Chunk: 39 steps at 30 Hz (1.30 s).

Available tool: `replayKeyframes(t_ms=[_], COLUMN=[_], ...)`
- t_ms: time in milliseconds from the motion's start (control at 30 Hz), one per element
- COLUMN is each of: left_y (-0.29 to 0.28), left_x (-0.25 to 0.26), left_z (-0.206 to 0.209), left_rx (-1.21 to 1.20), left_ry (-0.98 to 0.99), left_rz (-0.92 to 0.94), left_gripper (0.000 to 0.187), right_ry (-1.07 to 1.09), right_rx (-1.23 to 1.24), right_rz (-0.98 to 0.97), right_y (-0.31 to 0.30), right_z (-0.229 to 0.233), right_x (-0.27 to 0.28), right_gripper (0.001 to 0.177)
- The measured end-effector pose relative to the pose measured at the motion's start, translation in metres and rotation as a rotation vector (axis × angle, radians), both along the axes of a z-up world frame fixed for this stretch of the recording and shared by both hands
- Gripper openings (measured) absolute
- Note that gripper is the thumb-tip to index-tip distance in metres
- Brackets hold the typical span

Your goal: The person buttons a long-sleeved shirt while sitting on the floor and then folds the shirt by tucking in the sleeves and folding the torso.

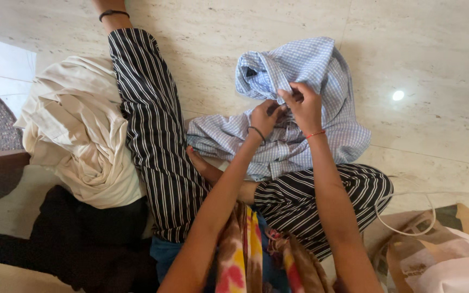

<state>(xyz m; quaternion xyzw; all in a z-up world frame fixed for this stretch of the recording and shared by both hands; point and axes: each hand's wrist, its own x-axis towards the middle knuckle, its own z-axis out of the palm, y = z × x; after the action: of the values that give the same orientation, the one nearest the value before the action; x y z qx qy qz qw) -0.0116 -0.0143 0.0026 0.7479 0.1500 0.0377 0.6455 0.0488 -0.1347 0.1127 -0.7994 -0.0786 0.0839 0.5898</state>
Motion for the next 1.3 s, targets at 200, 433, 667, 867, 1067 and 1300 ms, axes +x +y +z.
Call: replayKeyframes(t_ms=[200, 433, 667, 867, 1067, 1300], left_y=[0.0, 0.023, 0.02, 0.048, 0.064, 0.041], left_x=[-0.008, 0.0, -0.037, -0.047, -0.061, -0.06], left_z=[0.015, -0.022, -0.021, 0.018, 0.022, 0.007], left_rx=[-0.789, -1.035, -0.976, -0.943, -0.938, -0.905], left_ry=[0.245, 0.298, 0.24, 0.327, 0.292, 0.317], left_rz=[0.33, 0.589, 0.248, 0.053, 0.027, 0.003], left_gripper=[0.047, 0.02, 0.011, 0.013, 0.016, 0.023], right_ry=[0.004, 0.15, 0.172, -0.072, -0.245, 0.175], right_rx=[-0.065, 0.146, 0.372, 0.077, -0.117, -0.845], right_rz=[0.029, 0.024, -0.106, -0.057, -0.168, -0.011], right_y=[-0.007, -0.012, -0.023, -0.02, -0.005, 0.002], right_z=[-0.012, -0.025, -0.029, -0.015, 0.025, 0.04], right_x=[0.004, -0.001, 0.003, -0.011, -0.046, -0.103], right_gripper=[0.034, 0.021, 0.04, 0.037, 0.043, 0.075])
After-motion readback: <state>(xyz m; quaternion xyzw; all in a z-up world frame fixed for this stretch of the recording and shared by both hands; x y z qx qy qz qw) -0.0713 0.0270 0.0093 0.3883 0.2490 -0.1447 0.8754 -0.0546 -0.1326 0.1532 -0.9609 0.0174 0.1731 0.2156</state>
